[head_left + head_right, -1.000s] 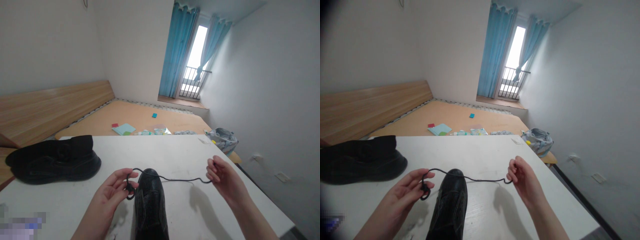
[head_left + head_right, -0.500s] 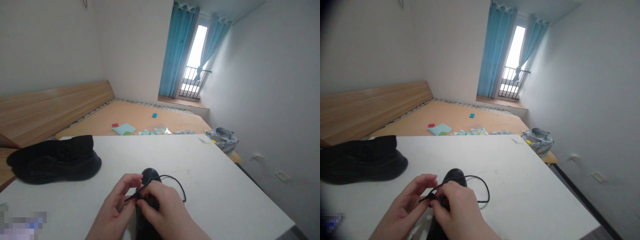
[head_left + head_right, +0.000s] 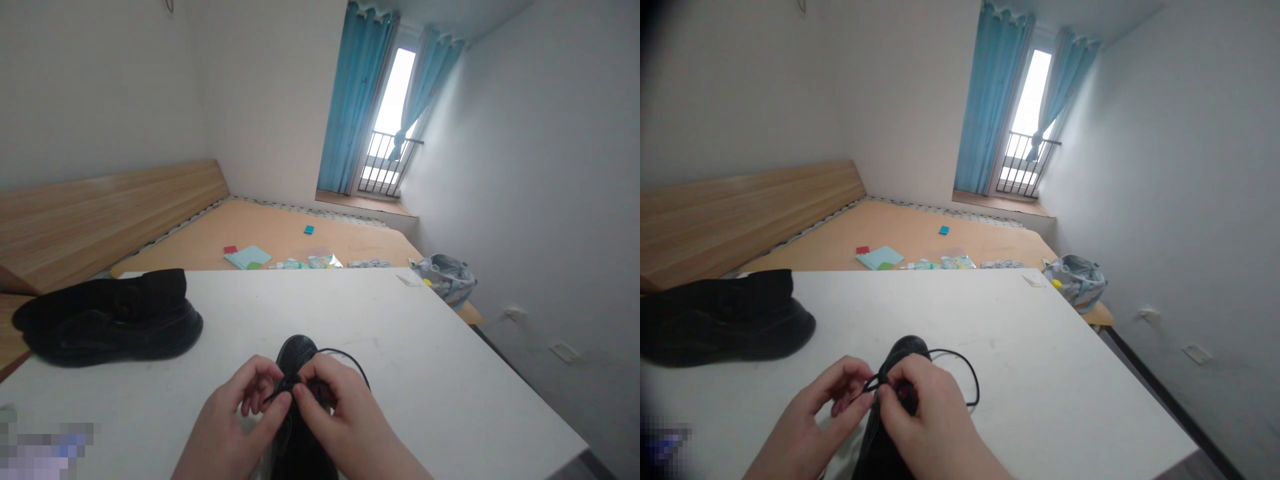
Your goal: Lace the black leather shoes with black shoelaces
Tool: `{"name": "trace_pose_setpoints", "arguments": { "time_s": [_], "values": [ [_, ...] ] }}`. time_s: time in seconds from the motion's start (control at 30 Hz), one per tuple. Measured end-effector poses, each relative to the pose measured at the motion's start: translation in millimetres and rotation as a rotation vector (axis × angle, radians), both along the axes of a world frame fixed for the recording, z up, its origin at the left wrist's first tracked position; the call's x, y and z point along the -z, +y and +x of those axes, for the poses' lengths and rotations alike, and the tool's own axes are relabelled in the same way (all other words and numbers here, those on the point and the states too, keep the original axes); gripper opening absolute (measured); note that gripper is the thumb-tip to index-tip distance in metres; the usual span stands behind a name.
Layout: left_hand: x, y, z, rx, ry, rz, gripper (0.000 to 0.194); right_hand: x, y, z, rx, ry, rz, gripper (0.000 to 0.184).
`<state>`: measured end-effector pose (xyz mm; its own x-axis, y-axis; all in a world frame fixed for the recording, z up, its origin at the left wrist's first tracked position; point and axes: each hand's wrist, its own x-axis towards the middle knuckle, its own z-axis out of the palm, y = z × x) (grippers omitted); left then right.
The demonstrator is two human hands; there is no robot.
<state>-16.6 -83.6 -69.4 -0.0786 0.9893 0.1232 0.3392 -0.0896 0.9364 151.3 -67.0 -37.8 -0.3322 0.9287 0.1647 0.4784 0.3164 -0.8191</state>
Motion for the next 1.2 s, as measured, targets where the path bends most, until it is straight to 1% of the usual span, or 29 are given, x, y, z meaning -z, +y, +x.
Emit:
{"name": "trace_pose_setpoints", "arguments": {
  "time_s": [0.07, 0.17, 0.3, 0.37, 0.47, 0.53, 0.63, 0.73, 0.83, 0.93, 1.03, 1.13, 1.2],
  "values": [
    [-1.3, 0, 3, 0.023, 0.049, 0.012, 0.011, -1.0, 1, 0, -0.001, 0.002, -0.011, 0.009],
    [-0.2, 1, 1, 0.083, 0.079, -0.014, 0.014, -3.0, 3, 1, -0.004, -0.004, -0.028, 0.011],
    [3.0, 2, -5, 0.068, 0.010, -0.049, 0.020, -1.9, 3, 1, -0.003, -0.042, -0.010, 0.008],
    [2.3, 2, -4, 0.030, -0.018, -0.040, 0.021, -0.4, 2, 1, 0.007, -0.056, 0.027, 0.006],
    [-1.3, 1, 3, -0.096, 0.039, 0.025, 0.019, 0.4, 1, 2, 0.015, -0.064, 0.055, 0.006],
    [-3.4, 1, 7, -0.132, 0.067, 0.051, 0.018, 0.0, 0, 2, 0.013, -0.067, 0.056, 0.008],
    [-4.0, 3, 7, -0.095, 0.047, 0.048, 0.016, -0.5, 0, 1, -0.006, -0.077, 0.060, 0.008],
    [-1.4, 5, 4, -0.025, 0.032, 0.066, 0.012, -0.4, 0, 0, -0.027, -0.070, 0.062, 0.006],
    [1.9, 6, 0, 0.014, 0.044, 0.095, 0.014, -1.1, 0, -1, -0.025, -0.049, 0.059, 0.006],
    [3.0, 4, 0, 0.034, 0.061, 0.057, 0.016, -2.5, 0, -1, -0.013, -0.047, 0.048, 0.009],
    [0.8, 1, 4, -0.011, 0.041, 0.004, 0.015, -2.8, 1, -1, -0.002, -0.045, 0.043, 0.015],
    [-3.1, -1, 10, -0.071, -0.054, -0.014, 0.011, -1.2, 2, -1, 0.011, -0.044, 0.041, 0.018],
    [-5.2, -2, 11, -0.065, -0.098, -0.028, 0.009, 0.3, 3, -1, 0.023, -0.046, 0.040, 0.019]
  ]
}}
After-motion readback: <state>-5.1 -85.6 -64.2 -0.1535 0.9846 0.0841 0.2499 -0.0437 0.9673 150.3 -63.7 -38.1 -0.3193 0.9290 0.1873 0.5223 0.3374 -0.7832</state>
